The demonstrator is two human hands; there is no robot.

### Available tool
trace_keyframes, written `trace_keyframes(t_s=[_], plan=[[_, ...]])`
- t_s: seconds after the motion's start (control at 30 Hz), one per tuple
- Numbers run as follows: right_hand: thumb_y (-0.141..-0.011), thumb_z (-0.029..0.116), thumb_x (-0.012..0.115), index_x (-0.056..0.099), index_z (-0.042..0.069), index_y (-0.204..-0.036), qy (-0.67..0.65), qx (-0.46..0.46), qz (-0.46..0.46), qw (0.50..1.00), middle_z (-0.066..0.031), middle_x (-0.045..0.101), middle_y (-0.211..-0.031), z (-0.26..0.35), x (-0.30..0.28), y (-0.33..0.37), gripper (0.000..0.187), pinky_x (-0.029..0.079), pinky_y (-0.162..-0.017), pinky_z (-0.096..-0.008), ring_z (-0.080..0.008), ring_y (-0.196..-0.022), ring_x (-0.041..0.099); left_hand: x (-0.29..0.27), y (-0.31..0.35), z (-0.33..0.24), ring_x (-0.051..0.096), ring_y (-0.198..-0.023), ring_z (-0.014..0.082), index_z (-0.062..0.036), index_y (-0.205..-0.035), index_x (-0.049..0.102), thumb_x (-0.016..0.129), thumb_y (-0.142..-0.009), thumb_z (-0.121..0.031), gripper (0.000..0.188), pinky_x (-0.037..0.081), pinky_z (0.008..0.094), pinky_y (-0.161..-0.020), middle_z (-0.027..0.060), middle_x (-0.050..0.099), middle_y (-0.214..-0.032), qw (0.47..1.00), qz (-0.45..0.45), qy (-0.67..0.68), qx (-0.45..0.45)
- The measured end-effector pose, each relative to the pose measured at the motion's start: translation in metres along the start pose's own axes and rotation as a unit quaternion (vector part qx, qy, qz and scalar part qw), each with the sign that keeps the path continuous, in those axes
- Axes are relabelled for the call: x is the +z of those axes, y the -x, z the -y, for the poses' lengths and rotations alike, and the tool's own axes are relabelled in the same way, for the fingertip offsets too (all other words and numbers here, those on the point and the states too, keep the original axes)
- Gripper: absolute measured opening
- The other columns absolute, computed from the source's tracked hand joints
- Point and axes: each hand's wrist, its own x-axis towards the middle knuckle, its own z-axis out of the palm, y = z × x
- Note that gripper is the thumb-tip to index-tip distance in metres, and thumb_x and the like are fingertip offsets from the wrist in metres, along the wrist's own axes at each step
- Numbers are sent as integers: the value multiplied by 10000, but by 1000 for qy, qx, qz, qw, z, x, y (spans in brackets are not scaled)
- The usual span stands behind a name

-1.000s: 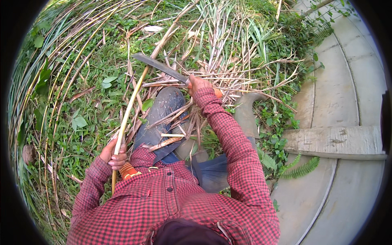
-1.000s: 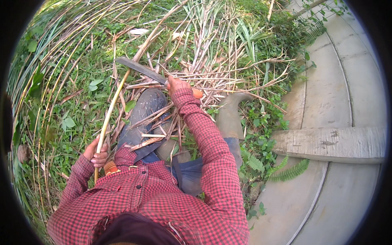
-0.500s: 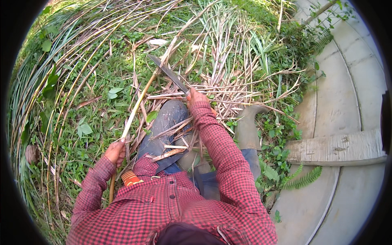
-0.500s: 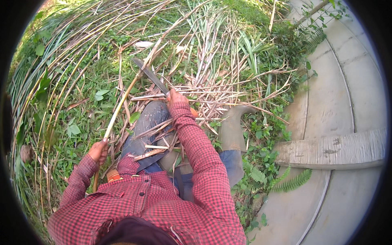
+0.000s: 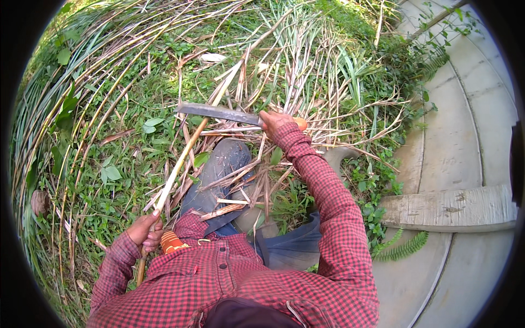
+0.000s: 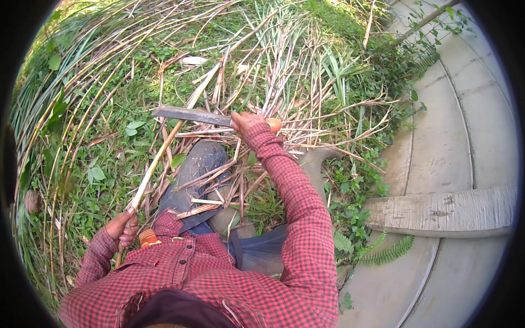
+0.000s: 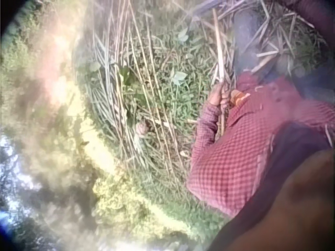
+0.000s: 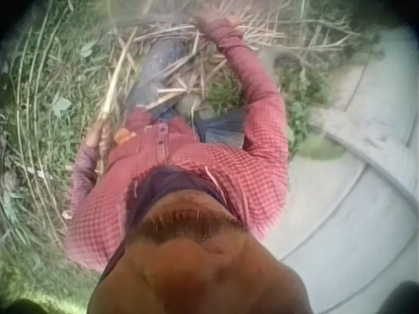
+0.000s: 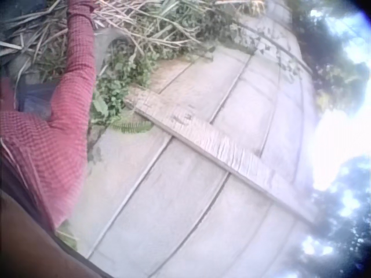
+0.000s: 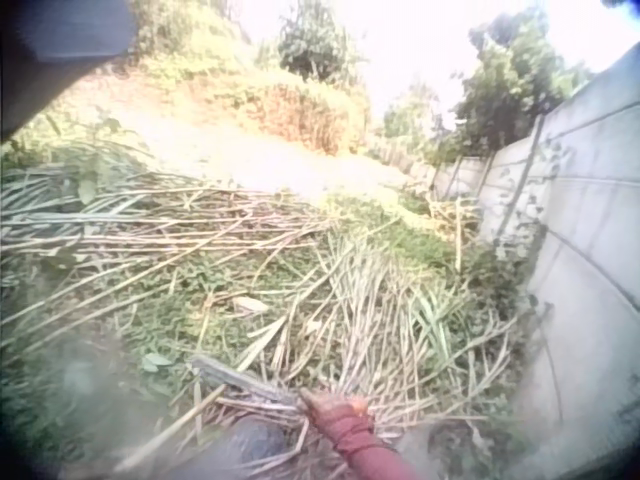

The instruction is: The person sits on the ground and uses a machete to strip bark and cut long sticks into smaller pieces. The person repeatedly picks up sticks, shaves them, and chops them, accumulating a pile of processed wood and debris.

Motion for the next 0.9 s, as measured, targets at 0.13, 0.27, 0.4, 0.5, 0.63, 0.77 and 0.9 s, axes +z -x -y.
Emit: trace_keyframes(t_s=[0.13,0.27,0.4,0.5,0.63,0.77,0.9], plan=[[-830,248,508,453,72,-937,-10,119,-48,992,-158,587,-804,-14,15,-26,213,448,-692,-426,-321,-797,583,5,-1,0,248,-310,54,-109,-692,351,346,-902,-458,408,235,214,-272,-35,272,-465,1000,6,-6,16],[-843,283,510,451,47,-1095,-167,463,1,870,-182,579,-993,-28,13,-72,350,451,-820,-418,-329,-924,566,1,0,0,269,-318,76,-98,-711,368,357,-909,-417,376,279,235,-294,-28,274,-469,1000,-1,-21,11],[-840,259,490,442,57,-1034,-55,304,58,949,-174,588,-962,-21,-15,-13,284,465,-769,-417,-332,-870,586,-2,-29,-2,261,-321,78,-90,-735,387,348,-914,-404,363,270,234,-296,-31,274,-469,998,-8,61,10],[-825,271,518,438,77,-976,-42,130,67,988,-169,575,-872,-7,-17,15,259,469,-708,-423,-344,-820,580,0,-56,-14,218,-320,52,-137,-670,375,377,-869,-517,429,192,220,-296,-66,257,-470,967,-165,-159,113],[-837,220,506,438,88,-978,2,-111,-50,993,-124,540,-800,21,-19,9,205,469,-653,-408,-308,-733,575,-46,-109,13,464,-438,336,-33,-877,520,435,-880,-354,331,393,410,-445,161,496,-539,720,-392,-473,323],[-849,247,490,458,98,-958,46,12,-14,999,-136,556,-836,34,-37,-24,187,463,-680,-419,-307,-783,581,-28,-95,26,532,-585,423,-48,-957,529,451,-874,-313,289,418,466,-531,218,545,-618,673,-479,-501,257],[-828,233,527,493,105,-962,-27,257,-60,964,-144,611,-861,0,-49,-58,188,458,-711,-410,-307,-861,591,-18,-80,35,557,-573,387,-62,-871,516,506,-848,-308,247,417,463,-499,197,559,-618,645,-500,-495,298]])
